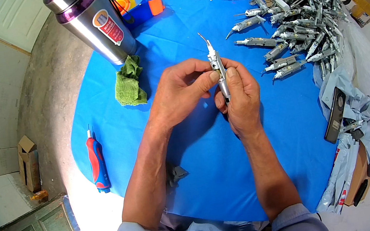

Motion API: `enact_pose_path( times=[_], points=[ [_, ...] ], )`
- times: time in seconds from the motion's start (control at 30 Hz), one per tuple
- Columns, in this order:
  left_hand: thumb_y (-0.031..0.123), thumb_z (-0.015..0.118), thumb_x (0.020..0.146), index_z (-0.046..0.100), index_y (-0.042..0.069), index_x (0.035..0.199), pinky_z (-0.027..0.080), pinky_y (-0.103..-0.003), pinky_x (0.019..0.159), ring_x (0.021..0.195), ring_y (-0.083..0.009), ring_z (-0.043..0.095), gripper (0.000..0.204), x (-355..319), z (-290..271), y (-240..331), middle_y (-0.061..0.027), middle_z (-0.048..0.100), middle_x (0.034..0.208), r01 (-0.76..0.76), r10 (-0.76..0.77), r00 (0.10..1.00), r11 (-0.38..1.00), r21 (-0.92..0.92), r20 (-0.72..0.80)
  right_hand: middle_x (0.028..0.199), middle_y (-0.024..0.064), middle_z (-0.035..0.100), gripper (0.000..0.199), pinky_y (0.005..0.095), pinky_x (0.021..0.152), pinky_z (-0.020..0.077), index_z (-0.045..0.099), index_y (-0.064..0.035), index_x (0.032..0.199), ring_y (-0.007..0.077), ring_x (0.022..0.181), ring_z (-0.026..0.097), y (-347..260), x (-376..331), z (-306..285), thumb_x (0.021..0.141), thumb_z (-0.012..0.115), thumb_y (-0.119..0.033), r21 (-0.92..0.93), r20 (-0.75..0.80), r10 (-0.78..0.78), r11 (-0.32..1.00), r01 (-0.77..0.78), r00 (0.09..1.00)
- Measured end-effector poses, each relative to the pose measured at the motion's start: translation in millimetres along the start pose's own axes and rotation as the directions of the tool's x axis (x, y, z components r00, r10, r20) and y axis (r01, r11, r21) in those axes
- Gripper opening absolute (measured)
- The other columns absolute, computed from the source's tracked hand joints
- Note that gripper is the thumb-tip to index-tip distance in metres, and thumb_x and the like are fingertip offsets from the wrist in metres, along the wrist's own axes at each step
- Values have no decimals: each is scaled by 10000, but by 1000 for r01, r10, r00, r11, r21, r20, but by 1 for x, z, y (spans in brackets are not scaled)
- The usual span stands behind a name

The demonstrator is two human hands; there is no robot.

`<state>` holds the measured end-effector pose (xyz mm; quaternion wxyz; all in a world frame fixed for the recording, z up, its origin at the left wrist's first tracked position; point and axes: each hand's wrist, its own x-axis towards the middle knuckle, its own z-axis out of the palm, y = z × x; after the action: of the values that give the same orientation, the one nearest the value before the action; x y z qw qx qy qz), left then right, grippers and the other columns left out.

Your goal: The person wipes metal components with a cloth and assembles multiple silver mechanical parts by hand, then uses a screwdriver with a red handle to secure screws into the assembly.

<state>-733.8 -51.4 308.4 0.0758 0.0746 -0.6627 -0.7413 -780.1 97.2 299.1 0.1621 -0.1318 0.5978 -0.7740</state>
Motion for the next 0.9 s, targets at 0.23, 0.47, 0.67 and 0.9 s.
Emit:
enact_pose_path(
  times=[0.23, 0.47, 0.67, 0.9],
  points=[
    [211, 759, 1012, 761, 2, 1133, 543, -255, 652, 758, -93, 648, 241, 0, 1, 3, -37, 734, 935, -3, 3, 1000, 1000, 17, 4, 762, 3, 625, 393, 198, 456, 389, 649, 31, 1296, 19, 545, 512, 1, 0, -1, 1155, 412, -249, 18, 4, -1, 1000, 1, 1000],
    [211, 761, 1008, 758, -2, 1133, 548, -256, 654, 787, -94, 658, 247, 0, 1, 3, -41, 738, 950, 4, -4, 1000, 1000, 8, 4, 779, 8, 640, 385, 199, 464, 407, 650, 25, 1284, 21, 556, 525, -2, 0, 1, 1154, 413, -250, -20, -1, 0, 1000, 0, 1000],
    [208, 762, 1007, 756, -5, 1135, 555, -257, 656, 799, -95, 661, 249, 0, 1, 3, -48, 742, 961, 6, -6, 1000, 1000, 16, -3, 775, 2, 629, 388, 199, 462, 394, 653, 24, 1279, 19, 549, 511, 1, 0, -1, 1156, 411, -252, -28, 15, -17, 999, 17, 1000],
    [192, 752, 1015, 756, -5, 1139, 555, -256, 648, 770, -97, 659, 233, 0, 1, 1, -50, 740, 957, -26, 26, 1000, 999, 26, 0, 745, -9, 611, 391, 194, 457, 375, 656, 25, 1283, 13, 547, 504, -1, 0, 1, 1158, 410, -251, -15, -3, -10, 1000, 10, 1000]
  ],
)
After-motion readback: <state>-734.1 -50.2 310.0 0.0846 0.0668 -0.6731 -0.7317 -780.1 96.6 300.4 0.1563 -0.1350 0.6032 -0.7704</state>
